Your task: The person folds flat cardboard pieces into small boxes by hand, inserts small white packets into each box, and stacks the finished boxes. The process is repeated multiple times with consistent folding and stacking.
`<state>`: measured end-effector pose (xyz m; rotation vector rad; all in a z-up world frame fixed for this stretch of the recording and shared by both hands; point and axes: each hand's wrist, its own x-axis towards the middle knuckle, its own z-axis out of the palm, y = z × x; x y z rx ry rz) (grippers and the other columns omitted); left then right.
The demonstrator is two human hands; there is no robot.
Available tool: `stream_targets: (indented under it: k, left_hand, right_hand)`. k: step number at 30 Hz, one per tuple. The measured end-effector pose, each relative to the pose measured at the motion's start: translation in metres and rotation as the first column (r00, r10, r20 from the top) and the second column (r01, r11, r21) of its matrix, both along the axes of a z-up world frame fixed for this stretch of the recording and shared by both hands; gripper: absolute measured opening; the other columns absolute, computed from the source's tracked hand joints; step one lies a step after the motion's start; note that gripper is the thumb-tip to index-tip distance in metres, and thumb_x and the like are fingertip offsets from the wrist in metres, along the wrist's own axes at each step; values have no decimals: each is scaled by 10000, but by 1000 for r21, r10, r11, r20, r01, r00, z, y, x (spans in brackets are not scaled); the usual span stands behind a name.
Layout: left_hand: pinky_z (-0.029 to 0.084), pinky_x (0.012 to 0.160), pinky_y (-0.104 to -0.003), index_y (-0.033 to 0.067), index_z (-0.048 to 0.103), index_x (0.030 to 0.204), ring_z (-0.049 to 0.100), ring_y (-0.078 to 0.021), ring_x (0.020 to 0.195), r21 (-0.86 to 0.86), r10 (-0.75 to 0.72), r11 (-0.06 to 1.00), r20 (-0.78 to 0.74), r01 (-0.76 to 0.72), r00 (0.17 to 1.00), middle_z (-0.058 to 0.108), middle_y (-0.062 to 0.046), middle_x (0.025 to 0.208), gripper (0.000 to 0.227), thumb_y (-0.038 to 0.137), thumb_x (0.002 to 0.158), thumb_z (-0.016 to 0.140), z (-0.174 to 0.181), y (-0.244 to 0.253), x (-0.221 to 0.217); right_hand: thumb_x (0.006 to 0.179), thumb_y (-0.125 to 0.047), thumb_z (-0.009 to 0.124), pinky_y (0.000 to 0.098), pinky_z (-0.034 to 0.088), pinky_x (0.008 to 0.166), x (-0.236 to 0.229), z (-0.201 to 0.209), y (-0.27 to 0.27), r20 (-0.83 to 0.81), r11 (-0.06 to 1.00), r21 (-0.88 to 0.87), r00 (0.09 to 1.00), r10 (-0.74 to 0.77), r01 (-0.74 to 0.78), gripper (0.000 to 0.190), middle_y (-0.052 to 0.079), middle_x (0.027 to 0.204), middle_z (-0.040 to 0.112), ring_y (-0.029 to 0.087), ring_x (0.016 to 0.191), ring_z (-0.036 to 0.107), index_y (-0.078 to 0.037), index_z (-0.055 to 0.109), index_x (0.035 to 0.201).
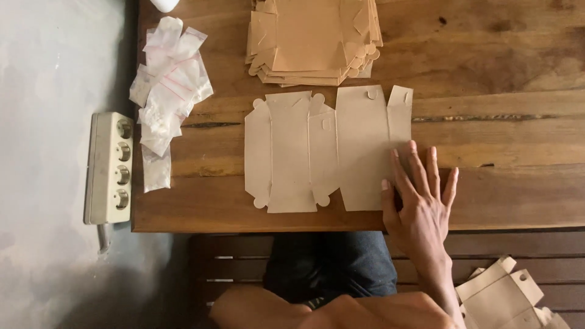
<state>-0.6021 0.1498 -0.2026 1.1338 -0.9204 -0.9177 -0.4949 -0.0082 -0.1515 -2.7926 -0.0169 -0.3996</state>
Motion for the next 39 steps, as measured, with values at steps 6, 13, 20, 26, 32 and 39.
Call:
stream_targets:
  k: [6, 13, 20, 26, 32, 39]
  left_hand:
    - [339, 610, -267, 101, 437, 796, 323, -68, 659, 226, 204, 791, 779, -569, 593, 397, 36, 735, 196, 172, 972, 387, 64, 15, 25]
    - [258, 402, -331, 20, 337, 658, 210, -152, 461, -267, -243, 314, 905, -911, -349, 270, -66, 563, 238, -102, 857, 293, 215, 24, 91]
    - [493, 1161, -417, 195, 661, 1232, 729, -246, 1128, -92, 253, 965, 556, -244, 792, 733, -4, 1219, 295, 367, 994, 630, 193, 61, 192]
    - [483, 999, -407, 72, 694, 1132, 620, -232, 1098, 4, 169, 915, 903, -403, 394, 653, -57, 1193, 341, 355, 947, 741, 59, 44, 289]
    - [400, 996, -405, 85, 672, 1153, 577, -239, 1113, -64, 204, 894, 939, -443, 277, 641, -47, 1230, 352, 398, 992, 679, 45, 47, 288]
    - [486, 1056, -497, 99, 499, 1259, 617, -303, 1214, -23, 192, 875, 933, -483, 303, 462, -136, 1497, 468, 506, 1036, 560, 40, 46, 284]
  right_hand:
    - [974, -339, 598, 579, 142, 1282, 0, -6, 1, -5, 973, 175, 988, -153, 151, 741, 274, 1669, 283, 411, 1567, 215, 90, 416, 1551]
    - [960, -279, 682, 610, 240, 1257, 2, -4, 3, 69, 965, 192, 978, -196, 179, 608, 231, 1628, 409, 417, 1539, 320, 68, 589, 1451]
    - [902, -223, 788, 549, 302, 1251, 3, -7, -2, 57, 931, 305, 973, -226, 198, 562, 149, 1601, 471, 349, 1530, 363, -61, 637, 1419]
    - [879, -230, 779, 578, 290, 1234, 8, 0, 1, 54, 920, 315, 963, -264, 235, 487, 176, 1585, 492, 383, 1509, 404, -32, 676, 1312]
    - [814, -222, 769, 571, 196, 1231, 13, 3, 3, -31, 874, 403, 959, -282, 270, 568, 190, 1607, 457, 376, 1547, 328, -60, 602, 1332]
    - [957, -445, 567, 679, -235, 1207, 22, 27, 13, -46, 822, 569, 998, 33, -1, 456, 194, 1697, 307, 386, 1608, 277, -176, 622, 1322]
